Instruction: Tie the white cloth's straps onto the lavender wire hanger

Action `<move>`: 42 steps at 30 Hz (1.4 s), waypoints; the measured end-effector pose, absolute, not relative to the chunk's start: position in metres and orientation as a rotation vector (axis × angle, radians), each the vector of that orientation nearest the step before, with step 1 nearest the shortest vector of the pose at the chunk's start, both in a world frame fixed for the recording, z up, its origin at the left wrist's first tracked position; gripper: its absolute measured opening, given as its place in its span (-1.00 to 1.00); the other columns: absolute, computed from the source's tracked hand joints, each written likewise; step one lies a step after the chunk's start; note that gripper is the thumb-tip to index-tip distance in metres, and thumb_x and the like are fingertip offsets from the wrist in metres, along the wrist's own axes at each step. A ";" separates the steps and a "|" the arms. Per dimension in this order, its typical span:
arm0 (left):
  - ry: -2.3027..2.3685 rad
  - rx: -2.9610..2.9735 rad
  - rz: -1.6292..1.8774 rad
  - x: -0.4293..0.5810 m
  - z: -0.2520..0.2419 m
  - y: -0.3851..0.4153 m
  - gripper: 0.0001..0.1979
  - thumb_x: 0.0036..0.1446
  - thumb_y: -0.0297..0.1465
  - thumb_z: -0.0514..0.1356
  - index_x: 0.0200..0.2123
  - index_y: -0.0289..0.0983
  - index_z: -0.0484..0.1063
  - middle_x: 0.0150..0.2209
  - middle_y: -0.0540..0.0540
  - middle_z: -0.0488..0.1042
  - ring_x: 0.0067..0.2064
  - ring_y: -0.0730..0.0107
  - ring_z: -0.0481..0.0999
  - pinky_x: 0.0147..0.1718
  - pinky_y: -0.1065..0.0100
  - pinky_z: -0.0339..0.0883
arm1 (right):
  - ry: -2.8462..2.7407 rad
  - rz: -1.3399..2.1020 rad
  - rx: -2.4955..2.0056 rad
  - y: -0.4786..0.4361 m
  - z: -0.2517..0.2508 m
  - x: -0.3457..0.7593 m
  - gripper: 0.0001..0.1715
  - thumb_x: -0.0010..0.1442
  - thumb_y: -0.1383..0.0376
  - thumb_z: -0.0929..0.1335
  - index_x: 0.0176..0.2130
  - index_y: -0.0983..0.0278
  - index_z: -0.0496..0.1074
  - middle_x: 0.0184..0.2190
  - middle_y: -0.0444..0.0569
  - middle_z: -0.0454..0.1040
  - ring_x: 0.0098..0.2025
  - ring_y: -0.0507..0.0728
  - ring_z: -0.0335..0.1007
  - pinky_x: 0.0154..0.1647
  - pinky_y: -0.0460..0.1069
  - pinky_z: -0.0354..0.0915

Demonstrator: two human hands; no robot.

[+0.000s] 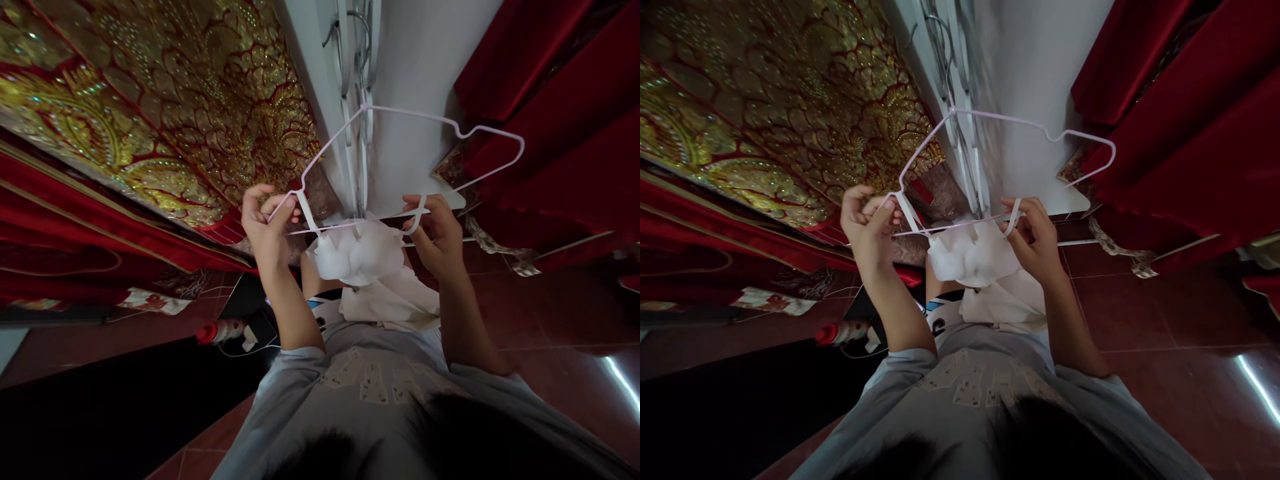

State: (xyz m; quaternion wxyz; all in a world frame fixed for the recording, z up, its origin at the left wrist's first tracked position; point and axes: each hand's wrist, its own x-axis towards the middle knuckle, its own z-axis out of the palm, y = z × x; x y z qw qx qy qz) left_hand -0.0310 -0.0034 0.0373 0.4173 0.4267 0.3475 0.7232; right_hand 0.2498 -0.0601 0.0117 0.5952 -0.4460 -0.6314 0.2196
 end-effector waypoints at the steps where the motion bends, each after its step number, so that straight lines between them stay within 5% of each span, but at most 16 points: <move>1: 0.838 0.952 1.827 -0.026 0.027 -0.004 -0.51 -0.09 -0.32 0.61 -0.16 -0.19 0.46 -0.35 0.00 0.61 -0.43 0.47 0.55 -0.45 0.48 0.39 | -1.470 0.508 -1.041 -0.060 0.012 0.249 -0.63 0.31 0.04 0.44 0.08 0.02 0.56 -0.14 -0.04 0.45 -0.16 0.10 0.42 -0.32 0.00 0.39; 5: 0.767 0.658 1.869 0.005 -0.006 -0.018 -0.62 0.15 -0.10 0.44 -0.16 -0.20 0.44 -0.27 -0.08 0.63 -0.28 0.43 0.63 -0.21 0.43 0.49 | -1.475 0.519 -1.034 -0.061 0.010 0.246 -0.64 0.31 0.08 0.45 0.09 0.01 0.56 -0.12 -0.05 0.47 -0.16 0.08 0.45 -0.26 -0.01 0.44; 7: 0.736 0.670 1.906 0.015 -0.010 -0.026 -0.63 0.23 -0.06 0.39 -0.18 -0.20 0.41 -0.40 -0.01 0.56 -0.31 0.41 0.62 -0.17 0.39 0.49 | -1.433 0.523 -1.030 -0.059 0.007 0.249 -0.62 0.29 0.09 0.48 0.09 0.02 0.58 -0.10 -0.04 0.51 -0.16 0.08 0.48 -0.25 -0.01 0.46; 12: 0.687 0.796 1.988 -0.001 0.012 -0.029 -0.63 0.24 -0.10 0.41 -0.27 -0.21 0.35 -0.63 0.15 0.26 -0.47 0.38 0.54 -0.28 0.37 0.46 | -1.053 0.238 -0.933 -0.034 -0.008 0.295 -0.54 0.21 0.05 0.52 0.09 0.05 0.59 -0.08 -0.05 0.61 -0.24 0.07 0.55 -0.23 0.03 0.50; 16: 0.792 0.811 1.986 -0.028 0.040 -0.022 -0.72 0.40 -0.21 0.27 -0.32 -0.21 0.35 -0.68 0.17 0.16 -0.57 0.40 0.43 -0.39 0.39 0.39 | -0.993 0.081 -0.858 -0.009 -0.008 0.338 -0.41 0.09 -0.04 0.57 0.04 0.17 0.62 -0.07 0.00 0.62 -0.14 0.13 0.59 0.00 0.17 0.52; 21: 0.858 0.705 1.932 -0.031 0.047 -0.018 -0.69 0.54 -0.35 0.03 -0.35 -0.22 0.32 -0.71 0.16 0.12 -0.61 0.43 0.38 -0.44 0.44 0.33 | -1.304 0.268 -1.054 -0.010 0.025 0.323 -0.64 0.21 0.10 0.52 -0.04 0.21 0.64 -0.15 0.00 0.67 -0.13 0.12 0.62 0.00 0.14 0.51; 26: 0.857 0.664 1.903 -0.026 0.038 -0.016 -0.73 0.50 -0.38 0.08 -0.34 -0.22 0.32 -0.70 0.16 0.15 -0.59 0.42 0.42 -0.44 0.45 0.36 | -1.479 0.208 -1.253 -0.013 0.060 0.293 -0.79 0.16 0.26 0.53 -0.18 0.22 0.56 -0.28 -0.11 0.58 -0.23 0.02 0.49 -0.08 0.01 0.43; 29: 0.853 0.670 1.886 -0.027 0.036 -0.015 -0.76 0.46 -0.34 0.16 -0.33 -0.21 0.32 -0.69 0.17 0.15 -0.57 0.43 0.45 -0.44 0.46 0.36 | -1.512 0.083 -1.312 -0.010 0.065 0.292 -0.68 0.02 0.29 0.59 -0.29 0.22 0.44 -0.29 -0.11 0.45 -0.24 0.05 0.37 -0.10 0.04 0.36; 35: 0.865 0.665 1.902 -0.026 0.035 -0.015 -0.75 0.46 -0.36 0.16 -0.35 -0.21 0.33 -0.70 0.18 0.14 -0.59 0.42 0.44 -0.43 0.45 0.38 | -1.567 0.026 -1.389 -0.009 0.063 0.293 -0.54 -0.09 0.46 0.54 -0.21 0.19 0.39 -0.17 -0.04 0.38 -0.14 0.12 0.32 -0.05 0.09 0.32; 42: 0.857 0.642 1.902 -0.021 0.034 -0.017 -0.68 0.51 -0.45 0.00 -0.37 -0.22 0.33 -0.71 0.15 0.15 -0.62 0.44 0.41 -0.43 0.46 0.38 | -1.625 0.059 -1.379 0.005 0.066 0.296 -0.52 -0.10 0.33 0.57 -0.24 0.19 0.32 -0.23 -0.08 0.32 -0.20 0.09 0.26 -0.10 0.07 0.28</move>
